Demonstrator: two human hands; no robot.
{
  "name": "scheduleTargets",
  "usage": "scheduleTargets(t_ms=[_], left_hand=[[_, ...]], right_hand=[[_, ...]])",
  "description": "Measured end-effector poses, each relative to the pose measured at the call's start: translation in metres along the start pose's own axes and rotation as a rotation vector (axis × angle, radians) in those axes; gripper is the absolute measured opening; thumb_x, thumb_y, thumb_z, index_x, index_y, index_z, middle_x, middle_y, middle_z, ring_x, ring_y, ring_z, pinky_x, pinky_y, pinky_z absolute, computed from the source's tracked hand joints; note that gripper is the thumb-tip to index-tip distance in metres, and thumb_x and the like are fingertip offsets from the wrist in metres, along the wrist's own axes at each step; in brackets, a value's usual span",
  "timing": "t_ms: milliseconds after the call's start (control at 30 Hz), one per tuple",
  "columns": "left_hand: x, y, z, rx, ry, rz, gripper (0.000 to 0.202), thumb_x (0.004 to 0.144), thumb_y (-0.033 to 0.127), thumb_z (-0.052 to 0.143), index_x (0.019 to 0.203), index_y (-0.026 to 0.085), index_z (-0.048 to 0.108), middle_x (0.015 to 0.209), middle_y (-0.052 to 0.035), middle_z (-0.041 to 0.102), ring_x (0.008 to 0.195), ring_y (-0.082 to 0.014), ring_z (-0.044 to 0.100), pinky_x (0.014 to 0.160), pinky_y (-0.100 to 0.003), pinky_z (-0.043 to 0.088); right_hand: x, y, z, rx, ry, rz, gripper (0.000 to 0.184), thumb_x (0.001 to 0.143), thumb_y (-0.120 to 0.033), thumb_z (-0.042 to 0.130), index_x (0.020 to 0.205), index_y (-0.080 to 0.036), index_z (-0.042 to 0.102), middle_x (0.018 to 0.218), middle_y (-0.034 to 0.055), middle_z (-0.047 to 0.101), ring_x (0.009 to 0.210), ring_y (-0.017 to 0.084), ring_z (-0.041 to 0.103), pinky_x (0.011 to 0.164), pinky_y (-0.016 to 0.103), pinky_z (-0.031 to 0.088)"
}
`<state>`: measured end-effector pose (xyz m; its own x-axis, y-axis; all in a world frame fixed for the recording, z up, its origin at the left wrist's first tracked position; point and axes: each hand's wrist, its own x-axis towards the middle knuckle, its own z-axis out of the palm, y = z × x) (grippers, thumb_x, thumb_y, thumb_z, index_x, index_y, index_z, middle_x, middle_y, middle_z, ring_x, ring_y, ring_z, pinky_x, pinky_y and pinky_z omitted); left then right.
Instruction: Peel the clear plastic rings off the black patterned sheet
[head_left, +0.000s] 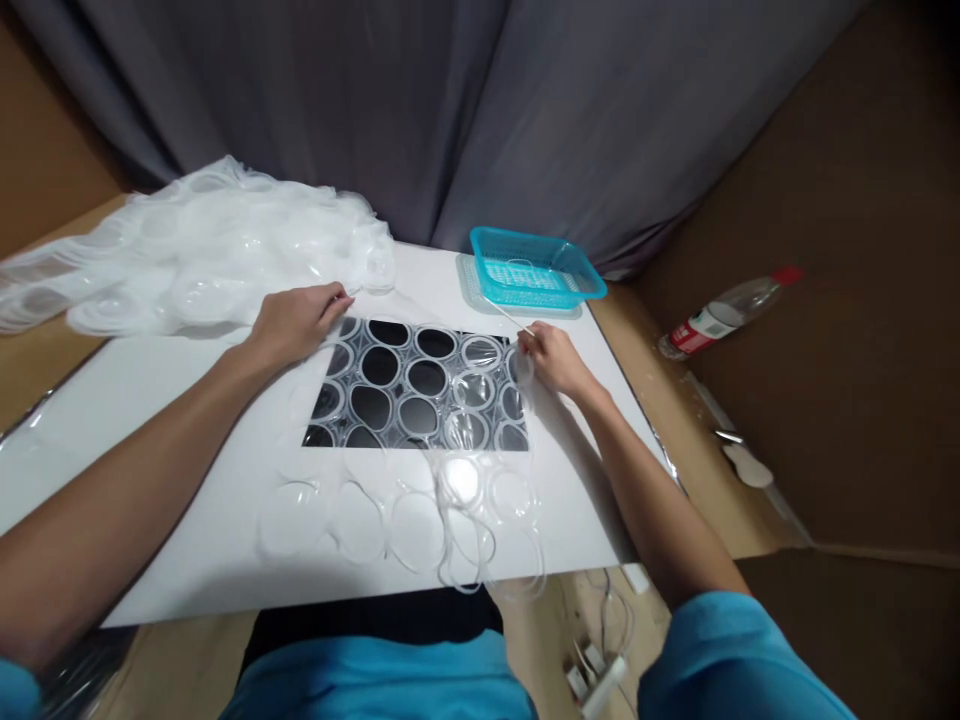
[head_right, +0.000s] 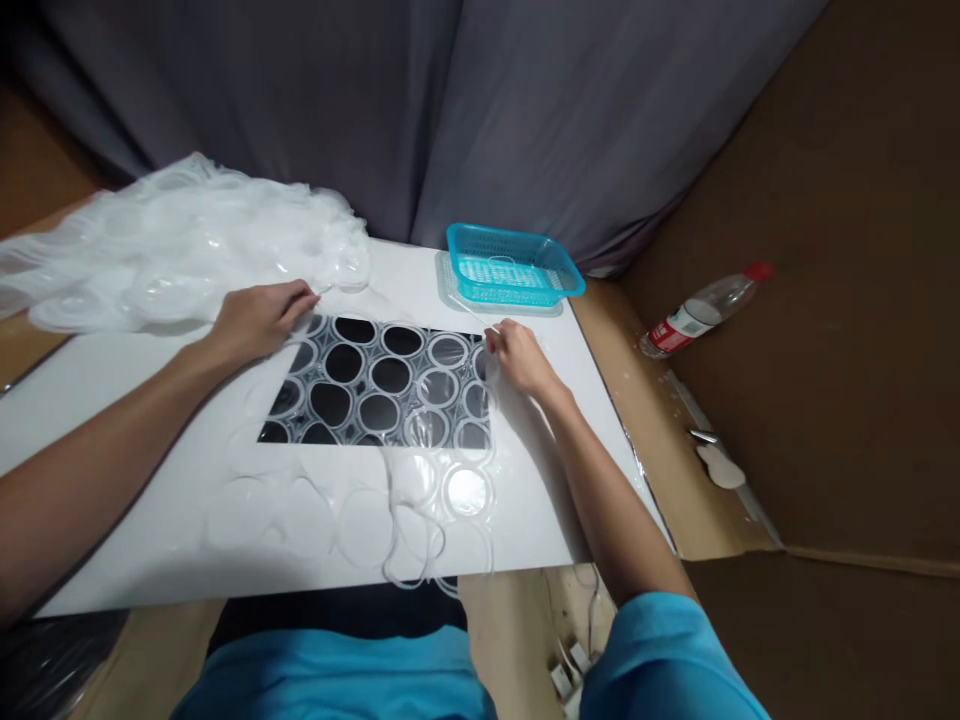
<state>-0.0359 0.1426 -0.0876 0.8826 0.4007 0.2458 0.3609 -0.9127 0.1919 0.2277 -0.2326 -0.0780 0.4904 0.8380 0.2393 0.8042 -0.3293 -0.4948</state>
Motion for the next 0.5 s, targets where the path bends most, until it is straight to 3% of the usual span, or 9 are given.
scheduleTargets(t_ms=[200, 300, 433, 500], left_hand=[[0.009, 0.007, -0.003, 0.1, -0.028, -0.018, 0.052, 0.115, 0.06, 0.034, 0.122, 0.023, 0.071, 0.103, -0.0123, 0.079, 0.089, -0.0299, 0.069, 0.072, -0.034, 0.033], [0.008, 0.006, -0.004, 0.136, -0.018, -0.052, 0.054, 0.115, 0.058, 0.032, 0.126, 0.022, 0.07, 0.107, -0.0135, 0.079, 0.091, -0.0316, 0.071, 0.073, -0.036, 0.037], [0.005, 0.003, -0.003, 0.161, -0.025, -0.075, 0.053, 0.115, 0.056, 0.031, 0.13, 0.023, 0.07, 0.111, -0.0127, 0.08, 0.094, -0.0325, 0.072, 0.076, -0.037, 0.042], [0.006, 0.002, -0.003, 0.17, -0.032, -0.085, 0.054, 0.115, 0.056, 0.03, 0.131, 0.023, 0.069, 0.112, -0.0134, 0.08, 0.096, -0.0335, 0.072, 0.078, -0.038, 0.043]], right_hand=[[0.04, 0.016, -0.02, -0.06, 0.046, -0.052, 0.034, 0.108, -0.027, 0.042, 0.084, -0.019, 0.064, 0.093, 0.0107, 0.062, 0.092, 0.026, 0.055, 0.089, 0.036, 0.037], [0.047, 0.022, -0.016, -0.056, 0.025, -0.058, 0.033, 0.107, -0.028, 0.046, 0.087, -0.018, 0.071, 0.1, 0.0113, 0.065, 0.099, 0.025, 0.057, 0.092, 0.035, 0.038], [0.045, 0.039, -0.004, -0.002, -0.022, -0.003, 0.041, 0.107, -0.036, 0.052, 0.079, -0.016, 0.074, 0.091, 0.009, 0.066, 0.087, 0.022, 0.057, 0.085, 0.033, 0.04], [0.041, 0.048, 0.002, 0.043, -0.001, 0.033, 0.046, 0.109, -0.041, 0.049, 0.083, -0.016, 0.078, 0.091, 0.0087, 0.067, 0.088, 0.022, 0.058, 0.086, 0.033, 0.041]])
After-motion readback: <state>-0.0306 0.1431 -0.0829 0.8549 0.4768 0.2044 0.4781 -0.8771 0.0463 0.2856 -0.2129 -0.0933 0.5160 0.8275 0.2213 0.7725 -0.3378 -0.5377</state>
